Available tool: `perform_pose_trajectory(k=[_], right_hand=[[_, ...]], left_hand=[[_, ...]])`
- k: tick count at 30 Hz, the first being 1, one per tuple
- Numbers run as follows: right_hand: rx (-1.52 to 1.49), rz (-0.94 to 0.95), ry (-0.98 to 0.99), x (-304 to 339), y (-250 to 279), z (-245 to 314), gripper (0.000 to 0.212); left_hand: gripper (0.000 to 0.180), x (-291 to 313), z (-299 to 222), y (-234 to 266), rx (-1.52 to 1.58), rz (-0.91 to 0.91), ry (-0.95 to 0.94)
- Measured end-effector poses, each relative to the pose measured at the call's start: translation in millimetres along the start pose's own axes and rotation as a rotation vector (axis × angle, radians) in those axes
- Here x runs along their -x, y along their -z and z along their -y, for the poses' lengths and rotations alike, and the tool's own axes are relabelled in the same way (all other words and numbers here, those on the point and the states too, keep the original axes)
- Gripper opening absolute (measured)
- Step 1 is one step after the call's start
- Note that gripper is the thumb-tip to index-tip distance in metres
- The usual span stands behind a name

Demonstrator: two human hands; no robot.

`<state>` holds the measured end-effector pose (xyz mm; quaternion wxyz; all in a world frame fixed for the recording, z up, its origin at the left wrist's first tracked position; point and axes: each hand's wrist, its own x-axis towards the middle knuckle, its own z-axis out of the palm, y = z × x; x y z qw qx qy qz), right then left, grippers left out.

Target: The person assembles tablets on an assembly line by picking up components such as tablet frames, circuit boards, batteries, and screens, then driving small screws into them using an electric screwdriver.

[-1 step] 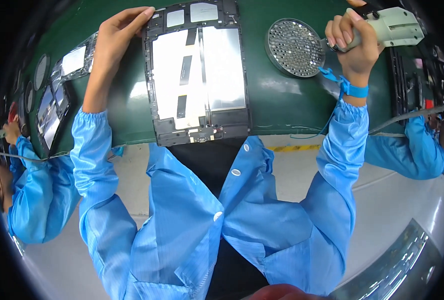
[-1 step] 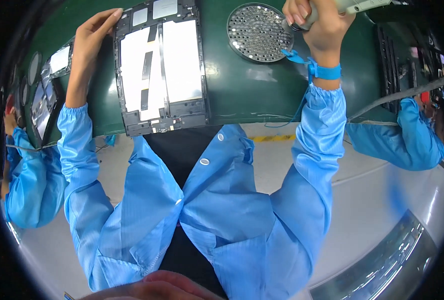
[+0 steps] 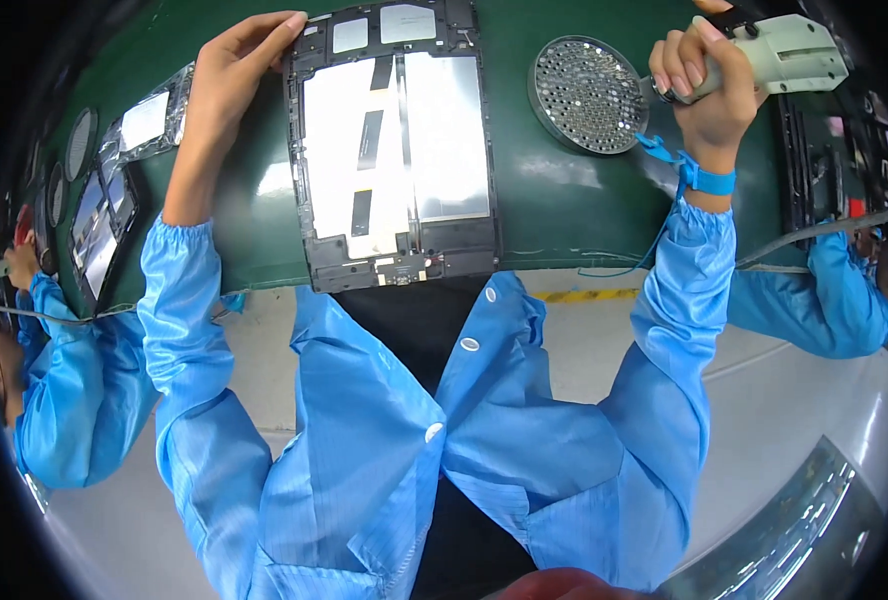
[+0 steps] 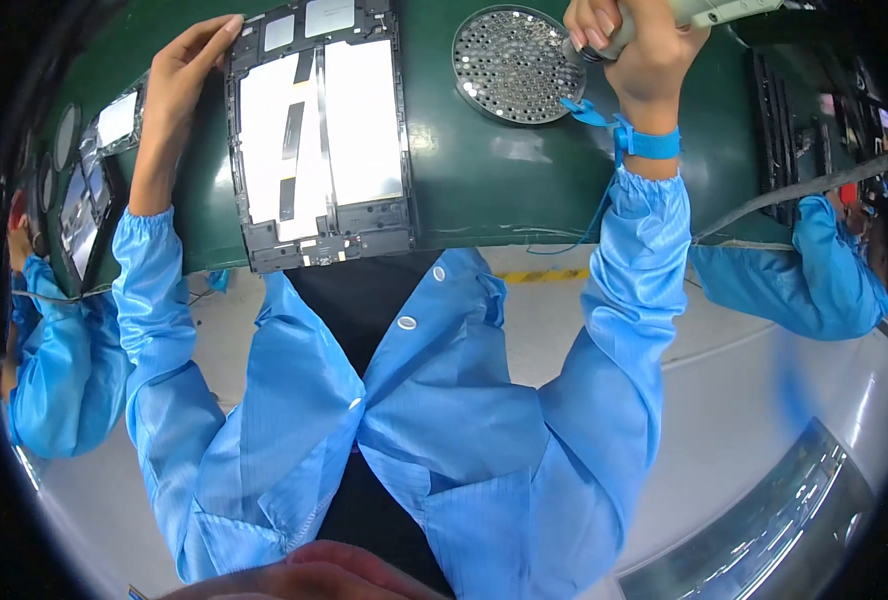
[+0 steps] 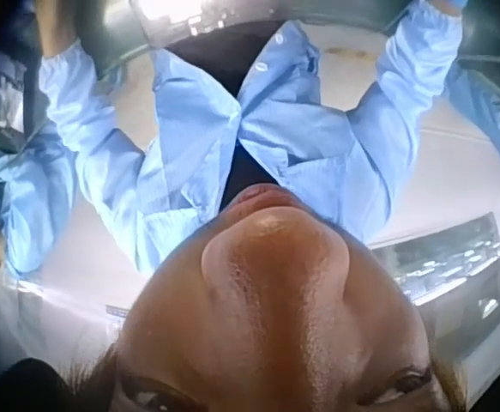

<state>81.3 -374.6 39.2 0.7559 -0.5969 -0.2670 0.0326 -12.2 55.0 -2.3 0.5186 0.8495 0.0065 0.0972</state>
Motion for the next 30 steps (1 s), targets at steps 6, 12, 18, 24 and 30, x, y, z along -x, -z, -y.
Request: perform_pose_trajectory(k=[6, 12, 18, 24, 30], right_hand=[[0.027, -0.099, 0.046, 6, -18, 12, 0.034], [-0.008, -0.129, 0.02, -1, -34, 13, 0.034], [-0.032, -0.038, 0.054, -24, -71, 17, 0.035], [-0.15, 0.119, 0.054, -60, -163, 9, 0.031], [-0.096, 0.206, 0.036, -77, -235, -5, 0.026]], left_hand=[[0.021, 2, -24, -15, 0.079, -0.076, 0.208], [0.035, 17, 19, 1, 0.107, 0.076, 0.063], [0.038, 18, -2, -7, 0.047, 0.203, -0.019], [0.024, 4, -22, 6, 0.374, 0.315, 0.145], [0.022, 3, -14, 6, 0.517, 0.377, 0.054]])
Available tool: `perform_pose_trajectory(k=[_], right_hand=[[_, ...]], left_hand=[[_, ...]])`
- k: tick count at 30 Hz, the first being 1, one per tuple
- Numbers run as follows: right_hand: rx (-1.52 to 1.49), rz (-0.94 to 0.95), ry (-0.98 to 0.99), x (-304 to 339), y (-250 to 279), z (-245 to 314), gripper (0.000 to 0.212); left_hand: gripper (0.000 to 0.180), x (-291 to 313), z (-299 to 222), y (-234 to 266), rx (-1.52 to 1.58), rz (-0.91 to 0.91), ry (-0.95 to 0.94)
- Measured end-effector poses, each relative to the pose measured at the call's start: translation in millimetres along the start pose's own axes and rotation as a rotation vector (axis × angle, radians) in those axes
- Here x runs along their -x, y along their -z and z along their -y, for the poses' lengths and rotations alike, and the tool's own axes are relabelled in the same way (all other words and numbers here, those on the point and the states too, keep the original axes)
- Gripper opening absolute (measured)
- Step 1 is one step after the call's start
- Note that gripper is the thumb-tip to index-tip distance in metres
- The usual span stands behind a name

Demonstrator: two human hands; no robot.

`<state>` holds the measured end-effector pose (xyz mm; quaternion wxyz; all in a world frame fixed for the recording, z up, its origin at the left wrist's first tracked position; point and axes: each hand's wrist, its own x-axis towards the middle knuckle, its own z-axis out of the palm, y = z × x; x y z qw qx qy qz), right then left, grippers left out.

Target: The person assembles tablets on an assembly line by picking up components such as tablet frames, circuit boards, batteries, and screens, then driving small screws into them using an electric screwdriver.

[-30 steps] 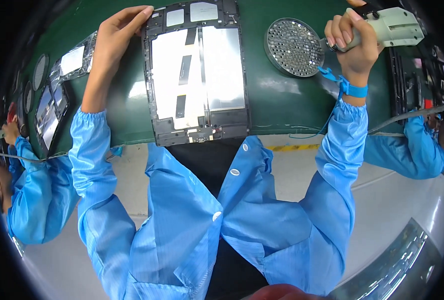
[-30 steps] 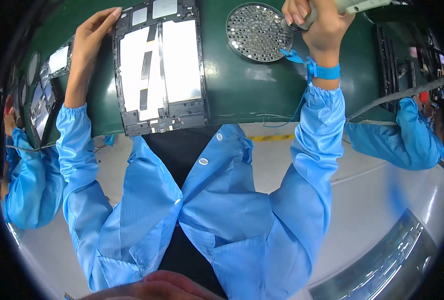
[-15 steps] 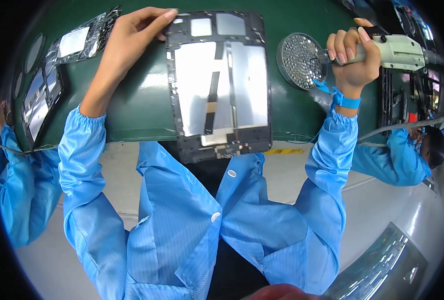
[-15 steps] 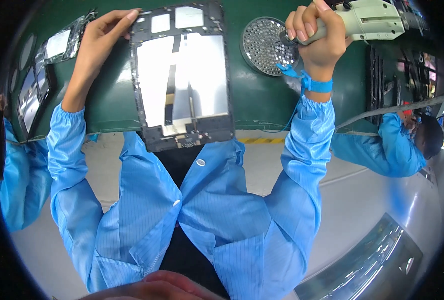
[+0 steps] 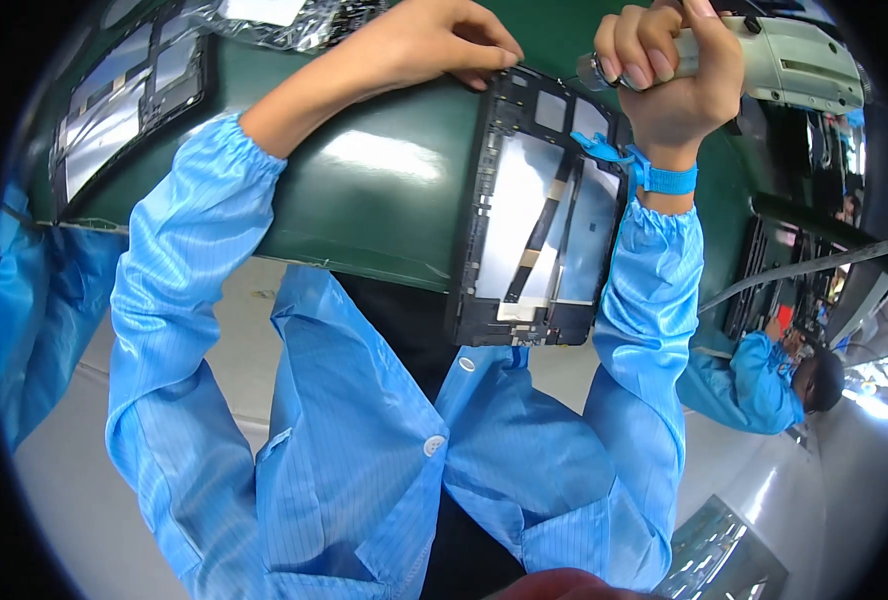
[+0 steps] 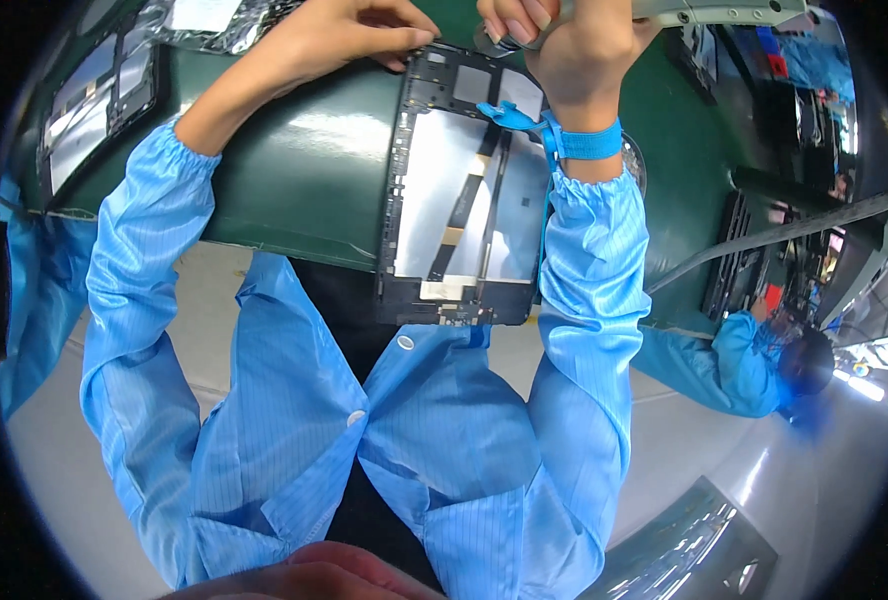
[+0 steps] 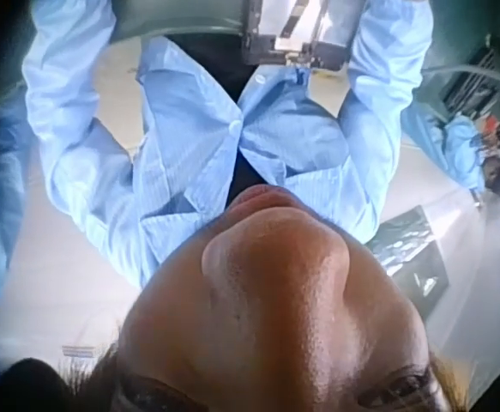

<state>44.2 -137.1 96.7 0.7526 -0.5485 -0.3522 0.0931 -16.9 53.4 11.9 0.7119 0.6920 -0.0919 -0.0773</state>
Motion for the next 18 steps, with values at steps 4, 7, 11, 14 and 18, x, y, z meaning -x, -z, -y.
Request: perform_pose_trajectory(k=[4, 7, 11, 14, 18], right_hand=[[-0.063, -0.064, -0.062, -9, -10, -21, 0.025], [-0.048, 0.035, -0.036, -7, -12, -24, 0.024], [-0.012, 0.011, -0.051, -7, -17, -33, 0.024], [-0.045, 0.03, -0.035, -7, -15, -37, 0.024], [-0.023, 0.021, -0.046, -5, -16, -40, 0.023]], left_hand=[[0.022, 8, -6, 1, -0.02, -0.057, 0.036], [0.023, 8, -2, 2, -0.157, -0.052, 0.03], [0.022, 7, 0, 4, -0.253, -0.071, -0.255], [0.022, 6, -6, 4, -0.196, -0.075, -0.031], [0.022, 7, -5, 3, -0.203, -0.088, -0.061]])
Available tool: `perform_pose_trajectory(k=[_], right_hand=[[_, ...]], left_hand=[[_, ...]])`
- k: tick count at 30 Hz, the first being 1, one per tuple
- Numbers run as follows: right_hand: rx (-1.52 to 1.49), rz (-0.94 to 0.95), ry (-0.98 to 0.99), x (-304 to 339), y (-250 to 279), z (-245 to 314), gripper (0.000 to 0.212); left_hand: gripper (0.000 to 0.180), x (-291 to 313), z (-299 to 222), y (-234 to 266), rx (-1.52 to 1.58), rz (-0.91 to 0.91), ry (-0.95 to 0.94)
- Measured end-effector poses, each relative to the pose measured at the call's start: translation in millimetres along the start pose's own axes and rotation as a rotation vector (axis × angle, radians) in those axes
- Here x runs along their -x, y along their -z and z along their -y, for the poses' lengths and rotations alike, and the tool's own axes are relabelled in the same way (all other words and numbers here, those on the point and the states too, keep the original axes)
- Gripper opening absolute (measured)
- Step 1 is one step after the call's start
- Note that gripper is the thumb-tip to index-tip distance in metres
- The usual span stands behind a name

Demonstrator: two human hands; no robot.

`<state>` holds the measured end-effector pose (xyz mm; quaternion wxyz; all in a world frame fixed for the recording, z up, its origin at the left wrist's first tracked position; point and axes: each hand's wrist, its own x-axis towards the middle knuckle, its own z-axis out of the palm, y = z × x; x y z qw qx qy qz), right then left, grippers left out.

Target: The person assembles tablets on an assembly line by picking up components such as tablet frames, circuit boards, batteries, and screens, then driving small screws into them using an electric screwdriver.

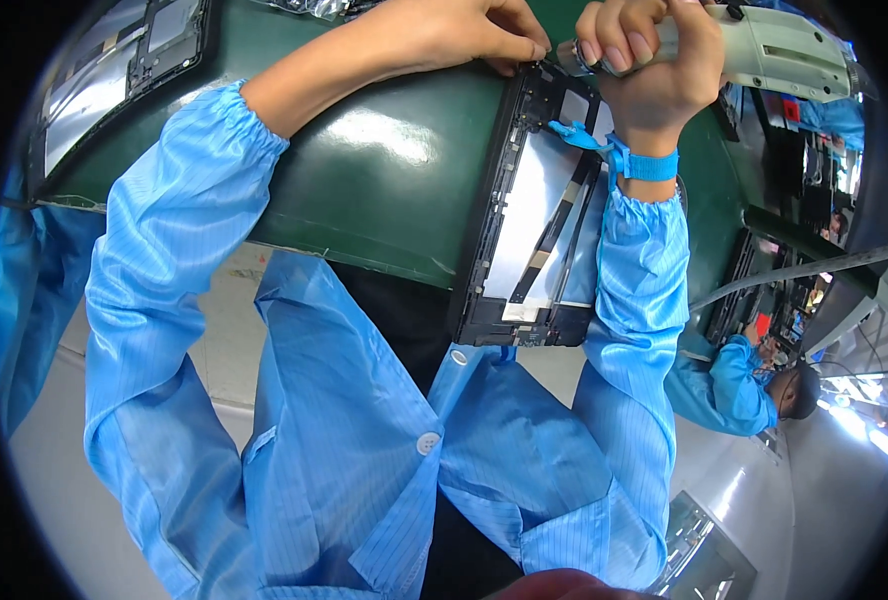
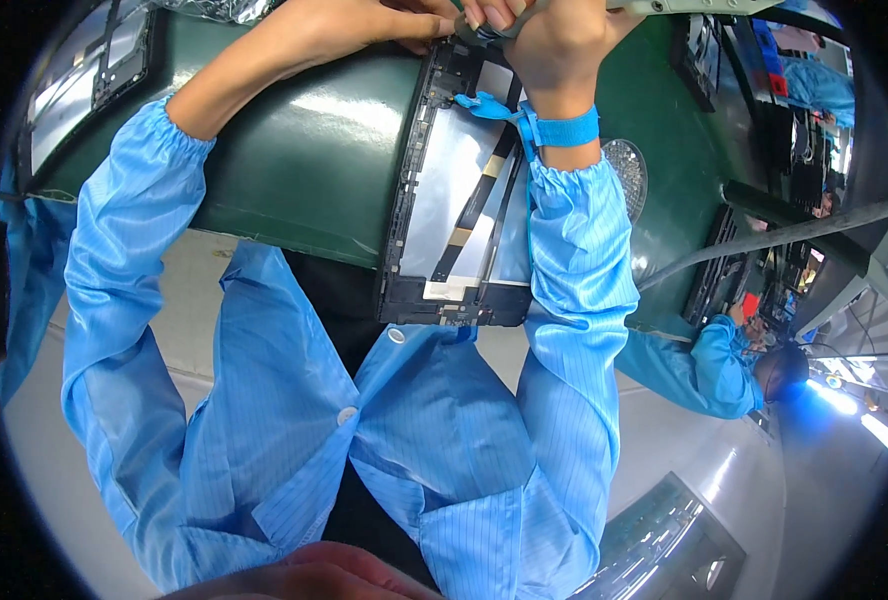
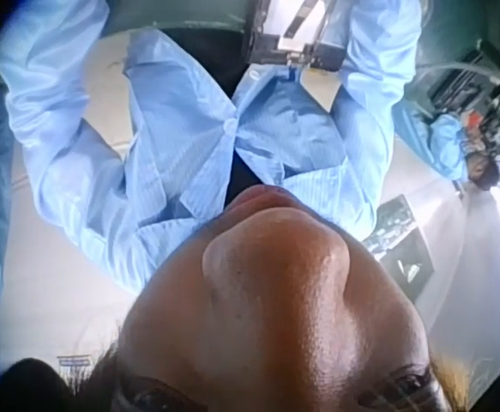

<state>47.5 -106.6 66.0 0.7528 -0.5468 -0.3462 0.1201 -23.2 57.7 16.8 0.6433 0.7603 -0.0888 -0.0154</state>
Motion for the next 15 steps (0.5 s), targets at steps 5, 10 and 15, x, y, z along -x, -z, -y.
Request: perform_pose_trajectory(k=[5, 10, 15], right_hand=[[0.006, -0.029, -0.018, 1, -2, 0, 0.026], [0.019, 0.018, -0.004, 2, -2, -3, 0.028], [-1.106, -0.084, -0.247, 1, -11, -11, 0.03]], left_hand=[[0.021, 2, 3, -1, 0.002, -0.011, -0.024], [0.022, 1, 9, 0, 0.035, 0.007, -0.018], [0.023, 1, 1, 1, 0.026, 0.014, -0.018]])
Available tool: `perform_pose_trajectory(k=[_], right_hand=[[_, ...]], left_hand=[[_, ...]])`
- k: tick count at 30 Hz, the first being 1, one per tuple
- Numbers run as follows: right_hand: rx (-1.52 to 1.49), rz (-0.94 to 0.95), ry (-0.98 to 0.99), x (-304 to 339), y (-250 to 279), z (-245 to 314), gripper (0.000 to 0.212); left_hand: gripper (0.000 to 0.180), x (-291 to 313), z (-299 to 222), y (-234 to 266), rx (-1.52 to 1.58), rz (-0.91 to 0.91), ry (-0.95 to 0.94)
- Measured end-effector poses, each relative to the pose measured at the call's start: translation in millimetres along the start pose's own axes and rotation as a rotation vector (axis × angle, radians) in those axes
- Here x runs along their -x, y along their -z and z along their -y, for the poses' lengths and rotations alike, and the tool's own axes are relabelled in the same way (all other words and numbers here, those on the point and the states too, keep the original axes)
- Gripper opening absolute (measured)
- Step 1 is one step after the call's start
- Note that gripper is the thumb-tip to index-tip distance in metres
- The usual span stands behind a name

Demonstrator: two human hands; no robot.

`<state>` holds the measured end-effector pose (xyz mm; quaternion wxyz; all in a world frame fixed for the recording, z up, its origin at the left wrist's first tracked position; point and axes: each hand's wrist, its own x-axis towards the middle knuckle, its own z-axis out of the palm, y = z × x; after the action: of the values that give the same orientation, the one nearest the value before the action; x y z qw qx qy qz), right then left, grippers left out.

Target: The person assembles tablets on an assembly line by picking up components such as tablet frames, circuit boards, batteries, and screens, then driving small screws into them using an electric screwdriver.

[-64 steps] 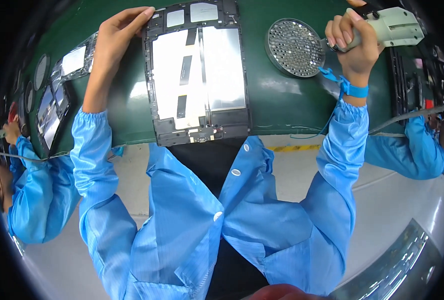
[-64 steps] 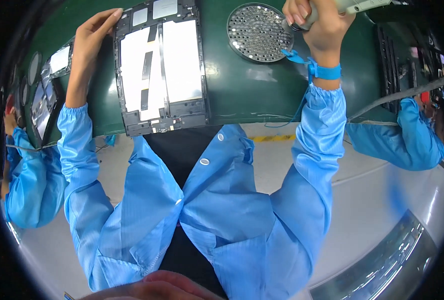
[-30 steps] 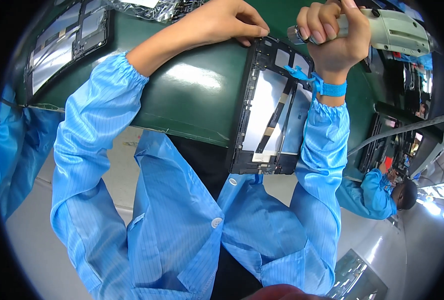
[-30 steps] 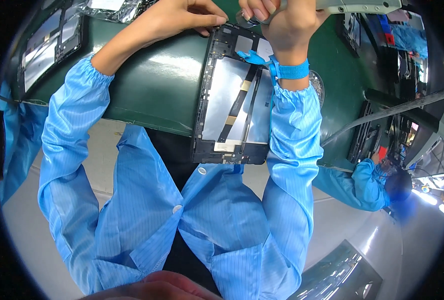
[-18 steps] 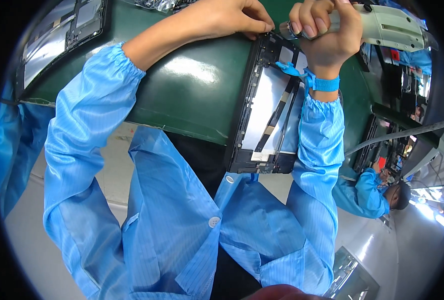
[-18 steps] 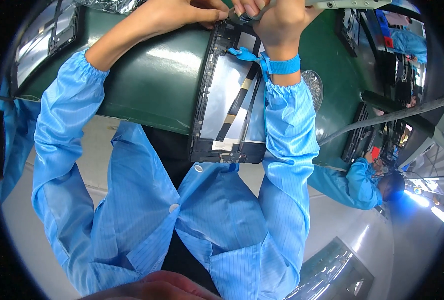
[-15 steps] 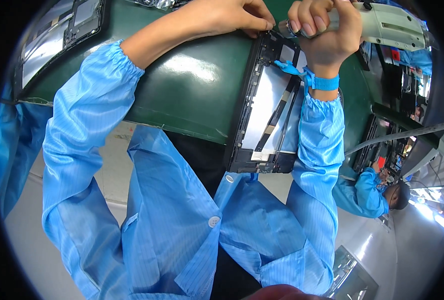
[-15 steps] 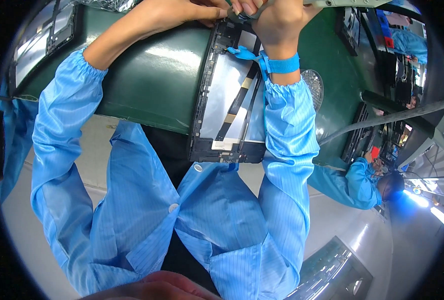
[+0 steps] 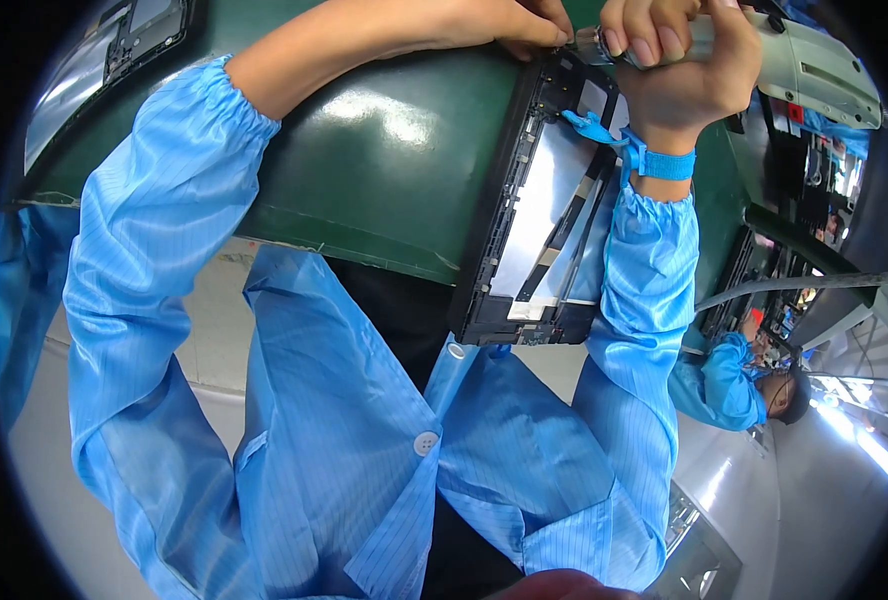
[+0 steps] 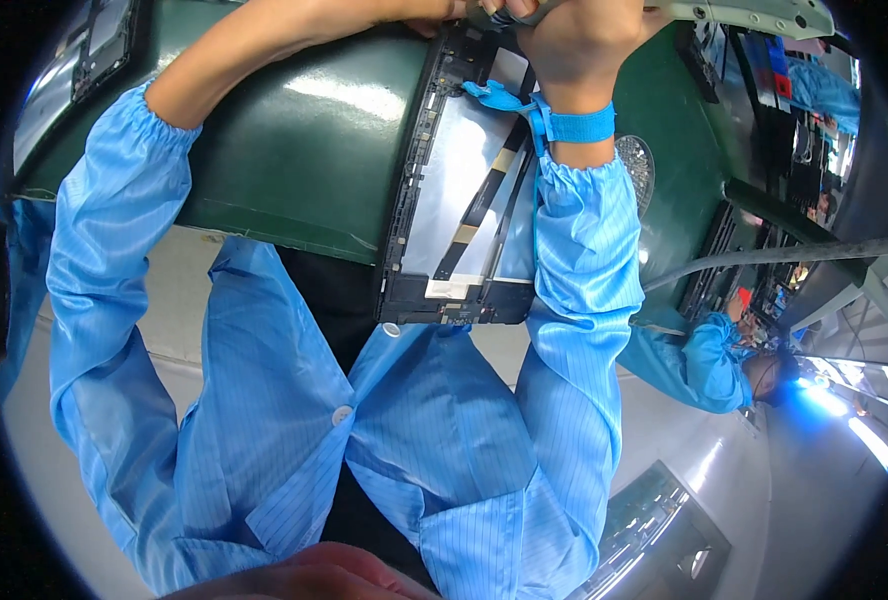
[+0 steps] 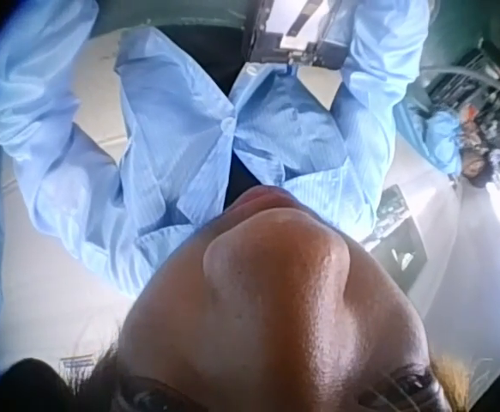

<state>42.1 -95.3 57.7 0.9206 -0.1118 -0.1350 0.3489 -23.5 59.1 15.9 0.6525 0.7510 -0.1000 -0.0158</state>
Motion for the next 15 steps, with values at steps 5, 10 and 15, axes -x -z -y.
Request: perform_pose_trajectory(k=[5, 10, 15], right_hand=[[-0.004, 0.006, 0.002, 0, 1, -2, 0.032], [0.624, 0.05, 0.102, 1, 0, -1, 0.033], [1.231, 0.113, 0.263, 1, -9, -8, 0.029]], left_hand=[[0.023, 3, 0, 2, -0.069, -0.023, -0.013], [0.024, 2, 0, 3, -0.064, -0.008, -0.012], [0.025, 7, -2, 6, -0.102, -0.019, 0.028]])
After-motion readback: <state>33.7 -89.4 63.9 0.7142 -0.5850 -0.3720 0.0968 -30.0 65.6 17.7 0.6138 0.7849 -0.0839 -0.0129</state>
